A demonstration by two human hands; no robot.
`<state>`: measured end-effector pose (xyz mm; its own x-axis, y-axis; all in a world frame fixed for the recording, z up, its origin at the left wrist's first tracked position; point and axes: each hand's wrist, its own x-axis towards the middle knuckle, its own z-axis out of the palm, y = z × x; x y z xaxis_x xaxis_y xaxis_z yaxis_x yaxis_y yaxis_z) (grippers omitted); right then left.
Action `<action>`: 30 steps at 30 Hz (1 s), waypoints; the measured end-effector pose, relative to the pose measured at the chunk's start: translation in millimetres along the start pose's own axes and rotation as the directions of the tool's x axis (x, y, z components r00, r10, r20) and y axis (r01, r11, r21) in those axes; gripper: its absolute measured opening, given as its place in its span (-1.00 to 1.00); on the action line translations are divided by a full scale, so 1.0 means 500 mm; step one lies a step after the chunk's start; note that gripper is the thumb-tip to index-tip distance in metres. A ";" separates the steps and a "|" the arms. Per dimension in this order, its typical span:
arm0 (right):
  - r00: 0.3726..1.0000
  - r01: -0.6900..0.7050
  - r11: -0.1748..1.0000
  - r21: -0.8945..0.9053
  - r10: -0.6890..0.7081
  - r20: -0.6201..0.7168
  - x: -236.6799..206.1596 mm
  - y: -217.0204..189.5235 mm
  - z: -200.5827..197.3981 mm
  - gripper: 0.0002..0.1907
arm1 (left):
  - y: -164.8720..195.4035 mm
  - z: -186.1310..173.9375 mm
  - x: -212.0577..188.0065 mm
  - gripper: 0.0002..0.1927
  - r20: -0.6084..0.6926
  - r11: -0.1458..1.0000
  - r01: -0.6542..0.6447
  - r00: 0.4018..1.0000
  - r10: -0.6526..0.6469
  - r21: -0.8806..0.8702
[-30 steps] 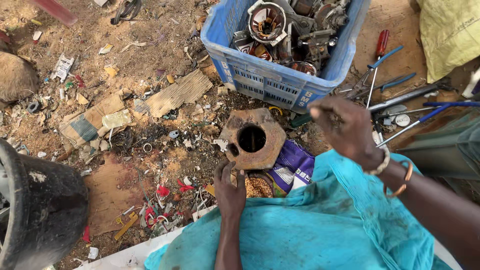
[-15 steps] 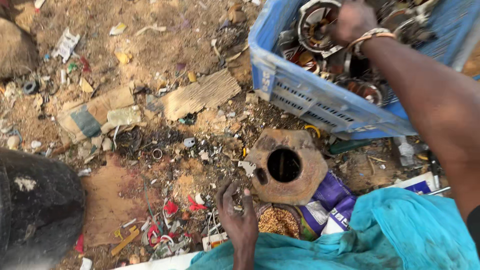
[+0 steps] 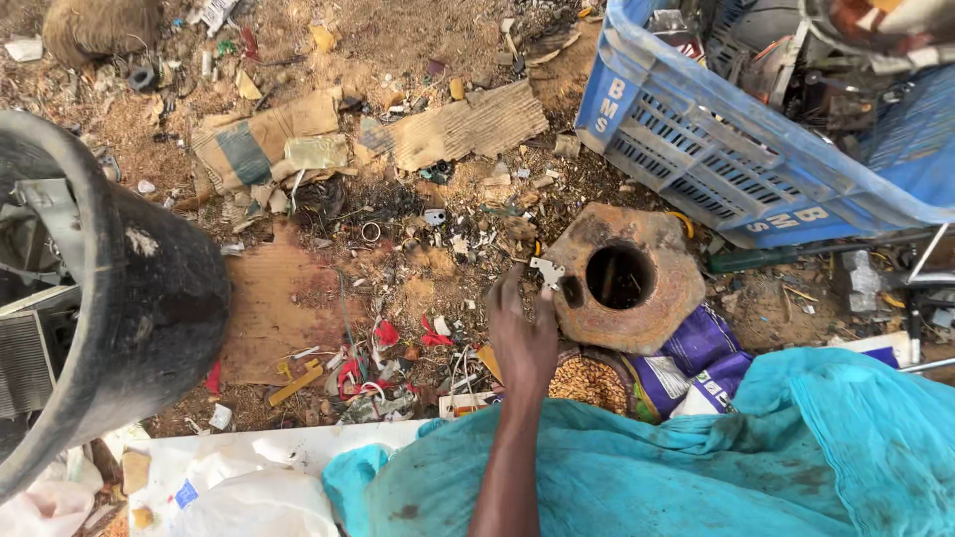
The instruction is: The person sits on the ground and dismantles a small pump-like appliance, striking it with a hammer to break it open, then uses pliers and their hands to pull out copper windings and separate metal parts, placing pieces aside.
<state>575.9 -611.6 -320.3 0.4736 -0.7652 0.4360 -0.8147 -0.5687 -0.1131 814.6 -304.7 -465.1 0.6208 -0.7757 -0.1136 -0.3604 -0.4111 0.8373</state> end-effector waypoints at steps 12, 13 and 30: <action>0.939 -0.342 0.873 0.349 0.335 0.083 -0.507 -0.212 -0.191 -0.72 | -0.055 0.047 0.091 -0.67 0.279 0.898 0.281 0.941 -0.189 -0.338; 0.947 -0.314 0.850 0.423 0.313 0.075 -0.524 -0.222 -0.172 -0.75 | -0.058 0.045 0.098 -0.65 0.326 0.862 0.350 0.916 -0.233 -0.367; 0.927 -0.369 0.807 0.461 0.356 0.117 -0.549 -0.214 0.022 -0.75 | -0.100 0.092 0.119 -0.74 0.248 0.864 0.266 0.953 -0.171 -0.427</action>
<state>536.6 -343.8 -437.6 0.1879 -0.9474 0.2591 -0.6779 -0.3160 -0.6638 837.5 -352.6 -538.3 0.4810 -0.7880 -0.3845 0.1515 -0.3572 0.9216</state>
